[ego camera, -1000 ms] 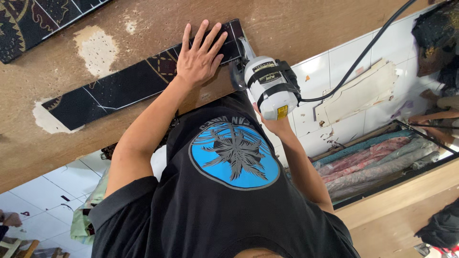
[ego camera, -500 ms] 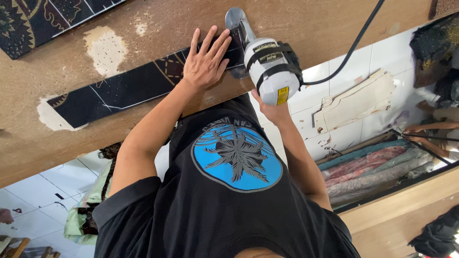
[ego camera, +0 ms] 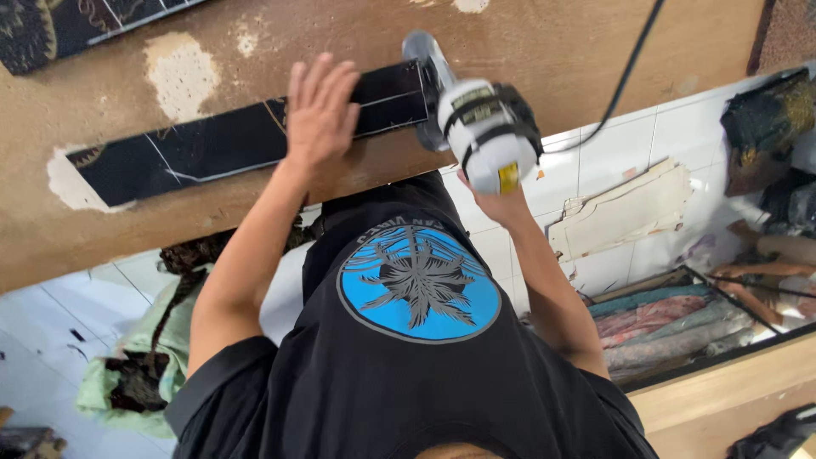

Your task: The person uses a rotary cutter to cut a patterned black fabric on a wooden workbench. They align the fabric, cut along marked lines, and remove cut pieces, repeating the process for multiple sections.

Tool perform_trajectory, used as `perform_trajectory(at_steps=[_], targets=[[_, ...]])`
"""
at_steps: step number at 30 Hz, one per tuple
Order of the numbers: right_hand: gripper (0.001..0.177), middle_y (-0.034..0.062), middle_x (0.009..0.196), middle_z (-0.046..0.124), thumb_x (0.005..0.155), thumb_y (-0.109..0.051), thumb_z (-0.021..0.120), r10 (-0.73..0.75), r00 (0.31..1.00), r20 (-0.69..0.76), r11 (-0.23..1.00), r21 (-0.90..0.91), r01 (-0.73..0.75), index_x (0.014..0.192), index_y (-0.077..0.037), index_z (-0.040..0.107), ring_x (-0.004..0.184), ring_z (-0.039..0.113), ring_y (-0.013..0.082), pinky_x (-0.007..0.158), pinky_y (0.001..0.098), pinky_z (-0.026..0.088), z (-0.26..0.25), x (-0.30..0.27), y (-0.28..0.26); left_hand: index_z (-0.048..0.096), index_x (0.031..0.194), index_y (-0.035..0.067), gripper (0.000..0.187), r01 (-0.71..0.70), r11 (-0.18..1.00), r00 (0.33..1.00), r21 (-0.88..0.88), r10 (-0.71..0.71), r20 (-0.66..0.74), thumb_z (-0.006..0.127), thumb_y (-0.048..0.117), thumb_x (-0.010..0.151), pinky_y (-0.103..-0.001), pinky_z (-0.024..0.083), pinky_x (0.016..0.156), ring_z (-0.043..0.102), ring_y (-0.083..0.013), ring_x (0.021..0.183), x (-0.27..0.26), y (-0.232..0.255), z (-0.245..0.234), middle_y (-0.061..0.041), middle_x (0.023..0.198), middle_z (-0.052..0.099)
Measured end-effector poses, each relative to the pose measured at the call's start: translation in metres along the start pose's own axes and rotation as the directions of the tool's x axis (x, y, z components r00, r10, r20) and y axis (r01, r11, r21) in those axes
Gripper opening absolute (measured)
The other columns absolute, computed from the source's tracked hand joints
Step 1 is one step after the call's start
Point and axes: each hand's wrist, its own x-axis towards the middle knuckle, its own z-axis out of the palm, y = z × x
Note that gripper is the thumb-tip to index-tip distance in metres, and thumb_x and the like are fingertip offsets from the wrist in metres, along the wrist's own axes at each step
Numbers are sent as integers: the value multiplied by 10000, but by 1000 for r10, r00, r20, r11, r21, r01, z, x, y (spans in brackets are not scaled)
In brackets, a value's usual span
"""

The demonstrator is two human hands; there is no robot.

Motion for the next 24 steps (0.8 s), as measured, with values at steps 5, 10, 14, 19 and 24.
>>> perform_trajectory(at_steps=[5, 10, 14, 19, 24], targets=[[389, 107, 1299, 684, 957, -234, 697, -129, 976, 178, 975, -155, 157, 1322, -109, 643, 1225, 634, 306, 1032, 434, 509, -19, -53, 79, 571, 1509, 56, 411, 216, 974, 974, 73, -209, -90, 556, 244, 1143, -548, 82, 1306, 265, -305, 1589, -69, -29, -36, -79, 1641, 484], [358, 108, 1261, 694, 962, -231, 697, -155, 969, 191, 968, -165, 188, 1293, -102, 656, 1187, 646, 304, 1001, 431, 515, -7, -94, 100, 555, 1582, 67, 442, 211, 971, 977, 110, -210, -29, 522, 262, 1187, -550, 73, 1325, 255, -297, 1613, -103, -45, -52, -67, 1673, 469], [333, 108, 1230, 702, 966, -230, 698, -145, 980, 133, 976, -146, 164, 1270, -96, 666, 1156, 656, 303, 975, 429, 520, 24, -117, 79, 538, 1611, 121, 495, 7, 967, 998, 254, -24, 63, 512, 323, 1159, -552, 51, 1308, 223, -274, 1621, -86, -66, -50, -31, 1710, 424], [304, 108, 1192, 712, 972, -228, 699, -144, 985, 90, 981, -120, 154, 1241, -88, 679, 1118, 668, 302, 944, 427, 526, 83, -123, 33, 441, 1651, 207, 544, -218, 908, 976, 357, 191, 109, 484, 464, 1173, -539, 15, 1310, 130, -245, 1641, -67, -85, -45, 9, 1779, 295], [277, 109, 1154, 723, 977, -226, 699, -129, 991, 45, 988, -75, 133, 1212, -80, 692, 1079, 681, 301, 912, 424, 532, 146, -126, -22, 370, 1675, 260, 560, -281, 859, 958, 427, 275, 77, 455, 526, 1190, -536, -5, 1332, 85, -245, 1651, -65, -89, -42, 31, 1790, 243]])
